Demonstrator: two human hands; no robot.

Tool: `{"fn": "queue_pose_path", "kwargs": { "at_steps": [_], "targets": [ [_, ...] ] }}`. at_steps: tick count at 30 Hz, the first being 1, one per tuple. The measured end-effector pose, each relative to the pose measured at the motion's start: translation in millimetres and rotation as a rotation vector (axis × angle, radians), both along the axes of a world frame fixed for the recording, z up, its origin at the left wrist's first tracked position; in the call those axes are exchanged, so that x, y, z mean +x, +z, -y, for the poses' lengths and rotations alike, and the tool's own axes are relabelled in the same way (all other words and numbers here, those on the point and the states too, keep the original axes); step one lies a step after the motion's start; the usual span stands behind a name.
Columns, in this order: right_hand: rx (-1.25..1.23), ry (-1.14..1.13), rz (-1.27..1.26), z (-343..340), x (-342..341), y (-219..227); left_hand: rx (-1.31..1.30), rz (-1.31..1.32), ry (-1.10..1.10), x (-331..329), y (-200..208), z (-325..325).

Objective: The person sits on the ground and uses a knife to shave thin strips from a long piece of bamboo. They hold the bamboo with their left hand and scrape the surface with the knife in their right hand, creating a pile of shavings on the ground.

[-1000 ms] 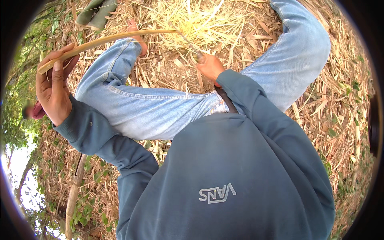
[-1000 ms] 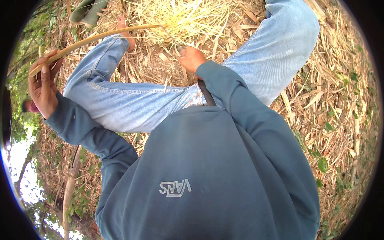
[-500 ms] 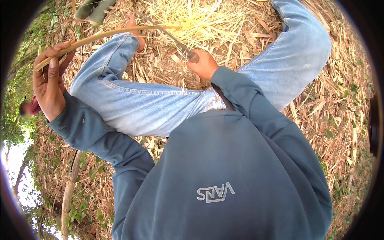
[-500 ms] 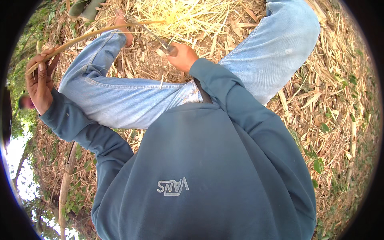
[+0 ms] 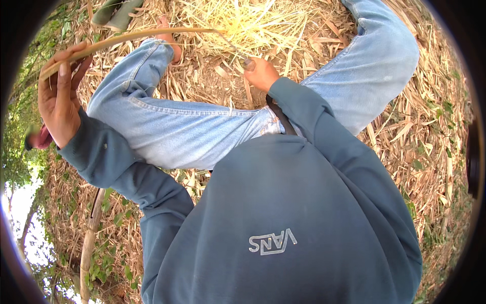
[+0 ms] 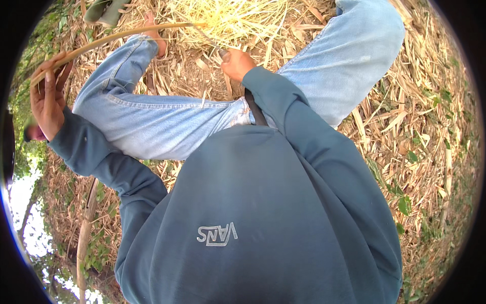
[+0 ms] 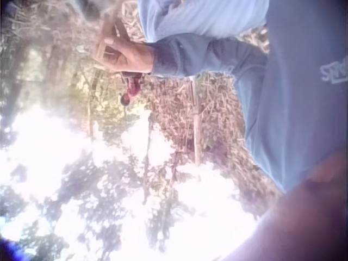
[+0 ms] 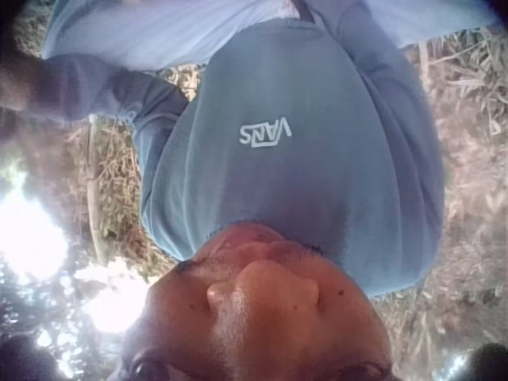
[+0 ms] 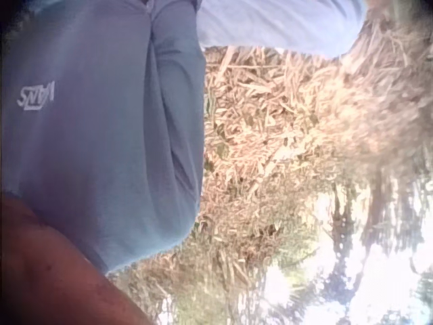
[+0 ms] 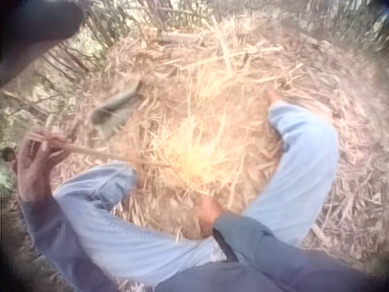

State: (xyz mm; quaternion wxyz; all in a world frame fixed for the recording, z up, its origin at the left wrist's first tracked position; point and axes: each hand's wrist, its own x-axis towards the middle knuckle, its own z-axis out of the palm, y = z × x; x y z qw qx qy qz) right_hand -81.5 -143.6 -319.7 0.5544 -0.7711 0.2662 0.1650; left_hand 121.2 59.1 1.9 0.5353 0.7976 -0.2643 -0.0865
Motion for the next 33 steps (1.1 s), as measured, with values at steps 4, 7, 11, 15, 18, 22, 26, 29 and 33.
{"fn": "queue_pose_path", "kwargs": {
  "at_steps": [4,7,11,15,18,22,26,29,33],
  "targets": [
    [0.024,-0.029,-0.065,0.4,0.6,-8.4,-0.010,0.033,0.011,-0.7,-5.5,1.8],
    [-0.178,0.060,0.173,-3.4,-3.6,-6.8,0.005,0.065,0.060,-1.7,-3.6,7.9],
    [0.169,0.010,-0.297,3.8,4.3,12.1,0.011,0.096,0.166,0.6,-3.0,5.7],
    [0.026,0.001,0.246,-8.4,2.0,36.3,0.032,0.097,0.289,1.3,-7.3,13.6],
    [0.067,0.029,0.255,-10.0,5.2,37.1,0.043,0.115,0.305,-3.9,-4.1,18.6],
    [0.063,-0.003,-0.170,-0.3,3.8,7.3,0.044,0.091,0.308,1.7,-5.1,14.6],
    [-0.026,0.035,0.213,-7.0,-0.3,8.4,0.040,0.074,0.334,-1.9,-5.9,14.1],
    [0.038,0.054,-0.069,2.2,-2.5,-19.1,0.016,0.083,0.340,1.7,-3.7,21.1],
    [-0.085,0.028,0.056,-5.9,2.9,-10.8,0.038,0.110,0.349,3.3,-3.6,14.6]
  ]
}}
